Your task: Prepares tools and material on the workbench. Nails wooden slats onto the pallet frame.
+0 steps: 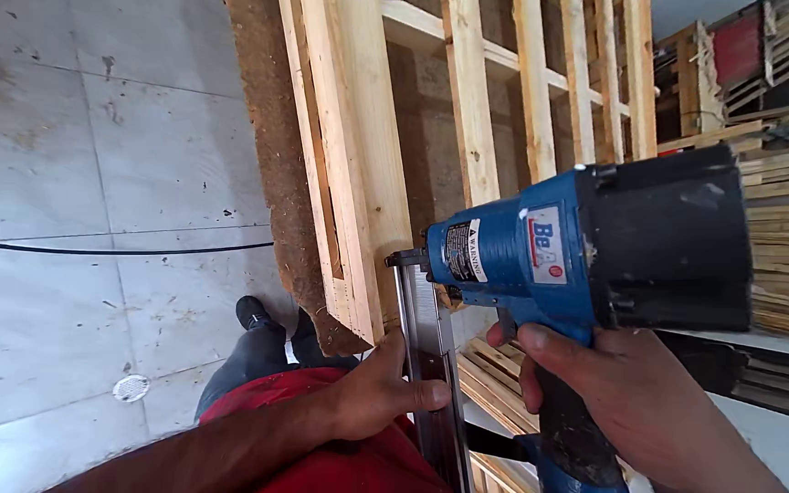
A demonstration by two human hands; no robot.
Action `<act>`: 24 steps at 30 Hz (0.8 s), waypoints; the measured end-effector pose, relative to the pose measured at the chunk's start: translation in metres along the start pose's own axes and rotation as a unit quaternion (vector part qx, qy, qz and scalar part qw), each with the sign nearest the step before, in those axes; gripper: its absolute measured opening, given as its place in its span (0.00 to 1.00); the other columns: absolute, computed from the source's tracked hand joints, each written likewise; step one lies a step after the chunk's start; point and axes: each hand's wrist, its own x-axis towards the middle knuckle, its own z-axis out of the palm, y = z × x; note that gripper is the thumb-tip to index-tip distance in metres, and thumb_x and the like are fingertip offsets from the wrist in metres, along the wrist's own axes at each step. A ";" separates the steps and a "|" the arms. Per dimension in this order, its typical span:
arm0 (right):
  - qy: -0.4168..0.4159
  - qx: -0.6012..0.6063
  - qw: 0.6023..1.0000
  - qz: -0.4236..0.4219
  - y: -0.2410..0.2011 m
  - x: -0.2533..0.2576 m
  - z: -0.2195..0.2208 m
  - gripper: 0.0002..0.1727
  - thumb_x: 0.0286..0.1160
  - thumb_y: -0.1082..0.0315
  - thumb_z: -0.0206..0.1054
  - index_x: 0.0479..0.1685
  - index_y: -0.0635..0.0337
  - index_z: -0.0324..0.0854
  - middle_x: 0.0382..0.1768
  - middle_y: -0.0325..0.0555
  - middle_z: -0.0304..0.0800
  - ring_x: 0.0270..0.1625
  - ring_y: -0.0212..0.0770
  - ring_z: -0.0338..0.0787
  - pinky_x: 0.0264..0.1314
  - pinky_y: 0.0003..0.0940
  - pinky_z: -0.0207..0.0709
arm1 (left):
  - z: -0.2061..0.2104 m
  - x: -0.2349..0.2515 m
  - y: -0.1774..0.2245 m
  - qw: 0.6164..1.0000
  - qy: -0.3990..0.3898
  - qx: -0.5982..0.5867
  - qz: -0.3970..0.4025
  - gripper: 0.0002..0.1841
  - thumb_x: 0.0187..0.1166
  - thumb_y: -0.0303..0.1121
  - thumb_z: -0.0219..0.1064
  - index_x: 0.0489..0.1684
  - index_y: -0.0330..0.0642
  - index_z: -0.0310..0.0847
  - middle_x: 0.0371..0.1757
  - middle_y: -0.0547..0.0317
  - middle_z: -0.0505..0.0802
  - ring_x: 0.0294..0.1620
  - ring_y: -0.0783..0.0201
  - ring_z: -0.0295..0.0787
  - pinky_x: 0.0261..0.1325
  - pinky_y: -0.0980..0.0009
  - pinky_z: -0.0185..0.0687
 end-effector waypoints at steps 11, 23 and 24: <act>0.026 0.021 0.999 0.025 0.003 -0.016 0.024 0.21 0.72 0.57 0.77 0.63 0.54 0.85 0.53 0.45 0.96 0.30 0.39 0.93 0.30 0.35 0.90 | -0.064 -0.053 0.051 0.915 -0.184 0.337 -0.120 0.33 0.79 0.51 0.72 0.79 0.39 0.76 0.70 0.45 0.89 0.69 0.49 0.88 0.76 0.44 0.79; 0.132 0.017 0.986 0.101 -0.043 -0.029 0.094 0.22 0.68 0.63 0.79 0.60 0.62 0.84 0.48 0.50 0.95 0.40 0.46 0.96 0.43 0.46 0.93 | -0.226 -0.092 0.207 0.881 0.017 0.454 -0.130 0.30 0.78 0.53 0.70 0.71 0.40 0.81 0.64 0.52 0.93 0.64 0.61 0.91 0.72 0.58 0.86; 0.139 0.022 0.984 0.111 -0.050 -0.029 0.096 0.21 0.68 0.65 0.79 0.58 0.62 0.84 0.45 0.48 0.96 0.38 0.43 0.96 0.42 0.43 0.92 | -0.229 -0.083 0.214 0.879 0.000 0.459 -0.132 0.30 0.79 0.53 0.69 0.71 0.40 0.81 0.64 0.53 0.92 0.65 0.62 0.91 0.72 0.59 0.86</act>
